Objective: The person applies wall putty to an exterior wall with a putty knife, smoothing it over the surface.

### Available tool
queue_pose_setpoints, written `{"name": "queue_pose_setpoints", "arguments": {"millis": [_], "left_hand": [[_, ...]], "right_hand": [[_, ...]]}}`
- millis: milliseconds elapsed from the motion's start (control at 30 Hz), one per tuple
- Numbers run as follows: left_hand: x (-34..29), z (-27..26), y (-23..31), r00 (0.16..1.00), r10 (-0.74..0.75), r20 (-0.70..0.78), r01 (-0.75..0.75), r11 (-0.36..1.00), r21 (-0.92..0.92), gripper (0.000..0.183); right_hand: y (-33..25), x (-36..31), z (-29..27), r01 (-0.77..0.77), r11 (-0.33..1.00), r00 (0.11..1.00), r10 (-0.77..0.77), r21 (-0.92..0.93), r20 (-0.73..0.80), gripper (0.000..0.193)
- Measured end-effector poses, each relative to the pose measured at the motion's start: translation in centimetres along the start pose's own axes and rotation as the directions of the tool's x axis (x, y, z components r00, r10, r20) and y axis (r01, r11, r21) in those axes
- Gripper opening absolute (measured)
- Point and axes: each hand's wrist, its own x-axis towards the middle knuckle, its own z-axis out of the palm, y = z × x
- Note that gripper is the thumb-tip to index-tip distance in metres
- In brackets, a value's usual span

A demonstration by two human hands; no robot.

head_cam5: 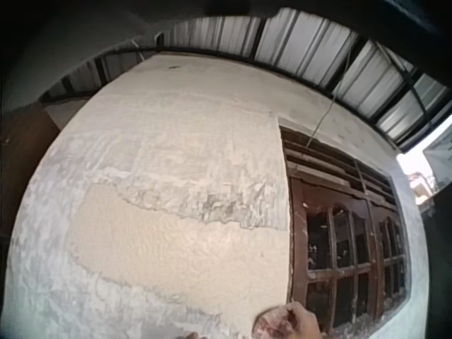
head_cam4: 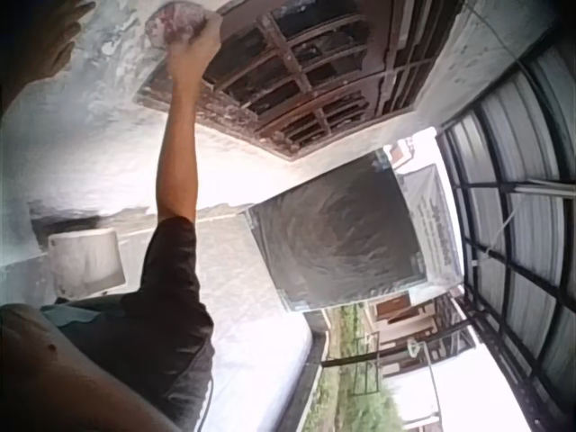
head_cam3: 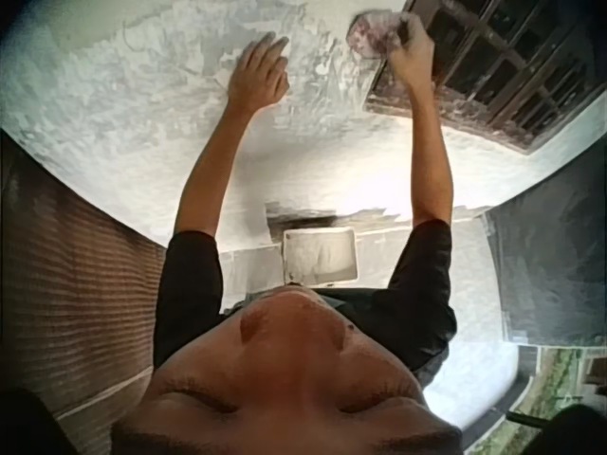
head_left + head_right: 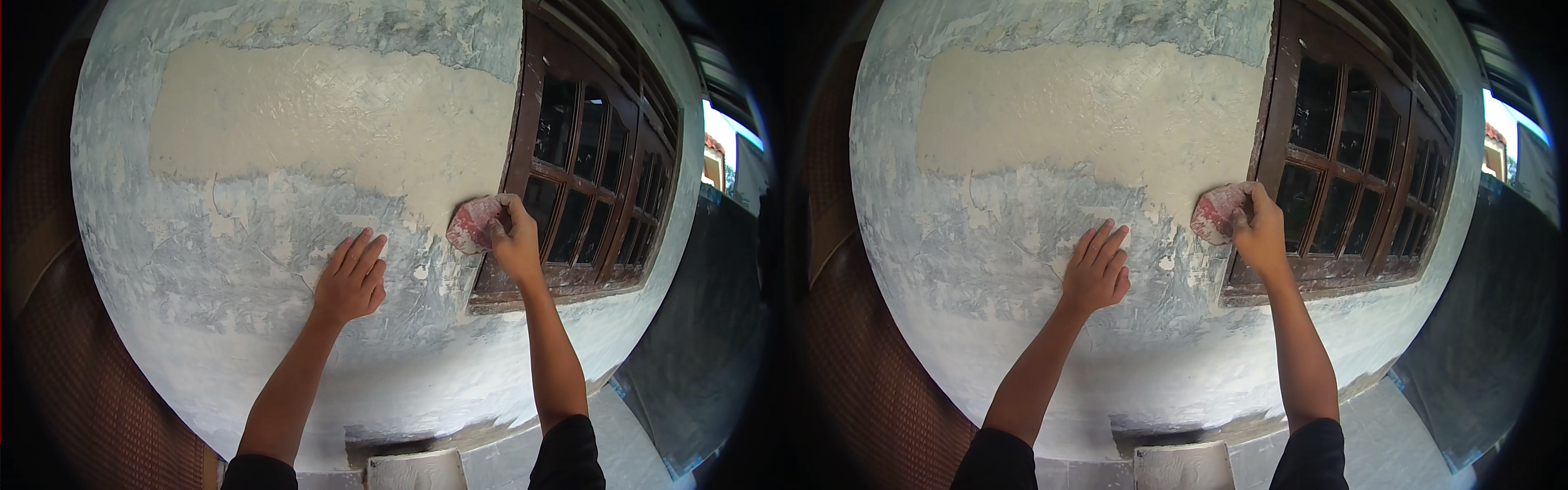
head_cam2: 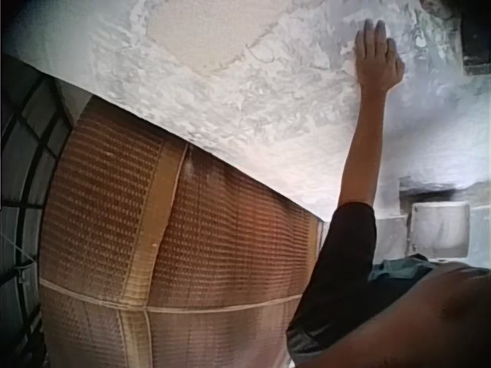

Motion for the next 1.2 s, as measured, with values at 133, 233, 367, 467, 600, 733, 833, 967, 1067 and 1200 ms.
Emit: {"name": "queue_pose_setpoints", "arguments": {"millis": [133, 233, 367, 467, 600, 733, 833, 967, 1067, 1200], "left_hand": [[-0.1, 0.0, 0.0, 1.0, -0.003, -0.006, 0.003, 1.0, -0.003, 0.016], [-0.2, 0.2, -0.1, 1.0, -0.008, -0.009, 0.008, 1.0, 0.002, 0.016], [0.0, 0.0, 0.0, 1.0, -0.01, -0.007, 0.01, 1.0, -0.008, 0.016], [-0.1, 0.1, 0.1, 0.999, -0.006, -0.035, 0.006, 1.0, -0.01, 0.016], [0.0, -0.1, 0.0, 1.0, -0.015, -0.008, 0.014, 1.0, -0.019, 0.016], [-0.1, 0.0, -0.2, 1.0, -0.014, -0.018, 0.014, 1.0, -0.006, 0.016], [0.1, 0.0, 0.2, 1.0, -0.014, -0.016, 0.014, 1.0, -0.02, 0.016], [-0.1, 0.1, 0.2, 0.999, -0.008, -0.035, 0.008, 1.0, -0.007, 0.016], [-0.1, 0.0, -0.1, 1.0, -0.013, -0.008, 0.013, 1.0, -0.008, 0.016], [0.1, -0.1, -0.1, 1.0, -0.018, -0.002, 0.018, 1.0, -0.013, 0.016]], "right_hand": [[0.0, 1.6, -1.2, -0.093, 0.971, 0.977, 0.132, 0.221, -0.167, 0.028], [0.1, 0.8, -0.6, -0.026, 0.989, 0.998, 0.033, 0.145, -0.049, 0.029], [1.4, 1.0, -0.7, -0.07, 0.982, 0.982, 0.099, 0.178, -0.16, 0.028], [1.7, 0.5, -0.6, -0.06, 0.971, 0.983, 0.098, 0.231, -0.157, 0.027], [2.1, 0.5, -0.5, -0.067, 0.978, 0.985, 0.097, 0.198, -0.144, 0.026], [1.6, 0.1, 0.2, -0.123, 0.932, 0.969, 0.187, 0.34, -0.162, 0.025], [2.1, -0.3, 0.4, -0.096, 0.981, 0.99, 0.111, 0.17, -0.084, 0.026], [2.5, 0.2, -0.1, -0.131, 0.934, 0.936, 0.227, 0.334, -0.27, 0.026], [0.2, -0.6, 1.5, -0.089, 0.972, 0.982, 0.122, 0.215, -0.146, 0.026], [1.4, 0.0, 1.1, -0.134, 0.967, 0.936, 0.195, 0.216, -0.294, 0.027]]}}
